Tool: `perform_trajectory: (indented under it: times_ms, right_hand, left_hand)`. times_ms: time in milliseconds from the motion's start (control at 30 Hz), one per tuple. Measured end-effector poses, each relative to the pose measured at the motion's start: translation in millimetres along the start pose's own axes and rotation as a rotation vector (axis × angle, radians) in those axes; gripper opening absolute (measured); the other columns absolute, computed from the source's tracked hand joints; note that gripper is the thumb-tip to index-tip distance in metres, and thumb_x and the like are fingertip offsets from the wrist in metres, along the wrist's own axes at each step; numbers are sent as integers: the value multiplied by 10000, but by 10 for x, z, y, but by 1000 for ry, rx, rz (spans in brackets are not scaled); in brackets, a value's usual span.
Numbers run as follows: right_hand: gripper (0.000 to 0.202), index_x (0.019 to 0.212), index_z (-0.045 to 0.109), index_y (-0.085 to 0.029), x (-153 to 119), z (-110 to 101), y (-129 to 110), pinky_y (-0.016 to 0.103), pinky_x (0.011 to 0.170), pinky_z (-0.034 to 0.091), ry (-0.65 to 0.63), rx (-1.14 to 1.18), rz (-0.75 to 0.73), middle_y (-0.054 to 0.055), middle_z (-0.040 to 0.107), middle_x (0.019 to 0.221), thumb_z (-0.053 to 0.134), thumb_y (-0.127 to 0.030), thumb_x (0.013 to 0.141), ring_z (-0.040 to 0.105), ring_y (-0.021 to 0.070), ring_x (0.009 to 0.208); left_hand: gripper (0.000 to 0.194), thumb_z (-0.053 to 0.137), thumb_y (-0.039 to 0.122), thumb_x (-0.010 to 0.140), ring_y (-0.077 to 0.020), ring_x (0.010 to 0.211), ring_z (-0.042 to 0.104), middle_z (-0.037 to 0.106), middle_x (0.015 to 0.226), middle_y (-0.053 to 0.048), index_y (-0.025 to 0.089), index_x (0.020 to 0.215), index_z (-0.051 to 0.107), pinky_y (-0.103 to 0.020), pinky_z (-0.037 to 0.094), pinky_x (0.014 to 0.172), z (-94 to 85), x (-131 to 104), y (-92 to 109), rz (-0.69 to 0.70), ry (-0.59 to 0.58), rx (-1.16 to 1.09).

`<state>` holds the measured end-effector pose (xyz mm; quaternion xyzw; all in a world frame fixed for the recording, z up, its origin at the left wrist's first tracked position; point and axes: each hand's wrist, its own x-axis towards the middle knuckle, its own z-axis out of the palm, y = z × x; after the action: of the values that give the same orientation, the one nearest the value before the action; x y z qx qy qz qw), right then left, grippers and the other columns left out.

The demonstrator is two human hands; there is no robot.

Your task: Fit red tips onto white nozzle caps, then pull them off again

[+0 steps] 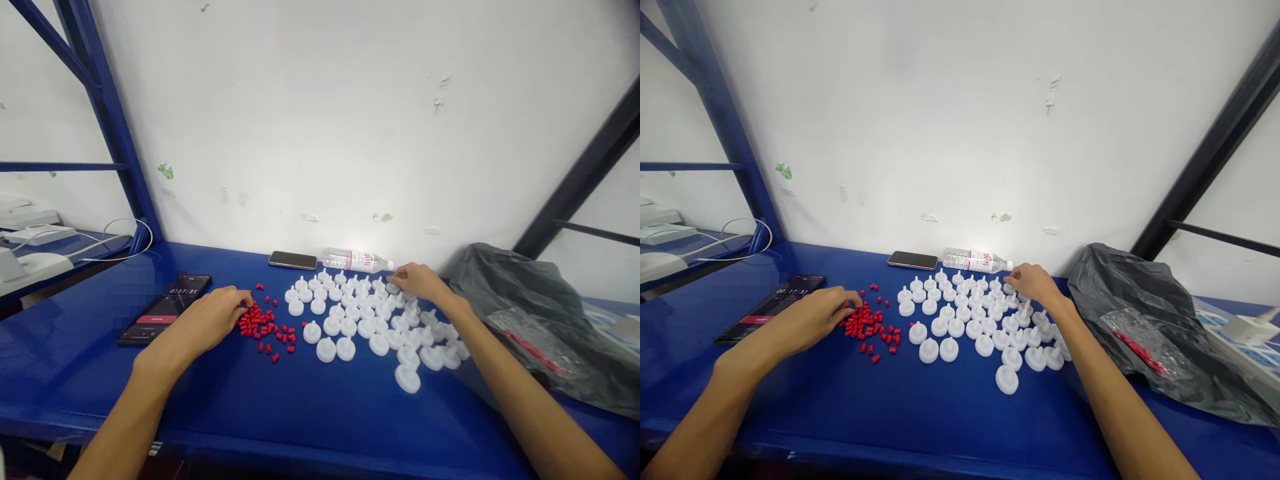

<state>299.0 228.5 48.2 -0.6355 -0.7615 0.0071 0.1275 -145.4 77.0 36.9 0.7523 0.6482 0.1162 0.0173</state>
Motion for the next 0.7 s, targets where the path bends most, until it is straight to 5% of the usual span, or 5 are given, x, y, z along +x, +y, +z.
perform_trajectory:
  times_ms: [100,433,700]
  right_hand:
    - [440,754,784,-230,2,-38,3,295,703,478,-13,33,-22,72,787,777,504,-488,975,733,238,750]
    - [554,868,768,-219,-109,-215,137,318,879,490,157,162,39,81,807,991,324,-504,1040,731,265,993]
    - [603,943,751,-175,-194,-122,637,341,1019,515,40,831,84,157,792,1060,276,-527,1064,737,261,1058]
  left_hand:
    - [338,408,342,976,-252,974,699,762,1052,-66,287,1037,736,-341,508,872,-25,-5,55,21,8,-39]
    - [349,384,313,976,-252,958,704,764,998,-63,273,1001,729,-345,514,878,-98,-29,165,-21,67,-48]
    - [416,265,334,1027,-277,1042,672,708,1127,-87,241,1124,658,-424,468,971,-118,-12,245,-21,104,13]
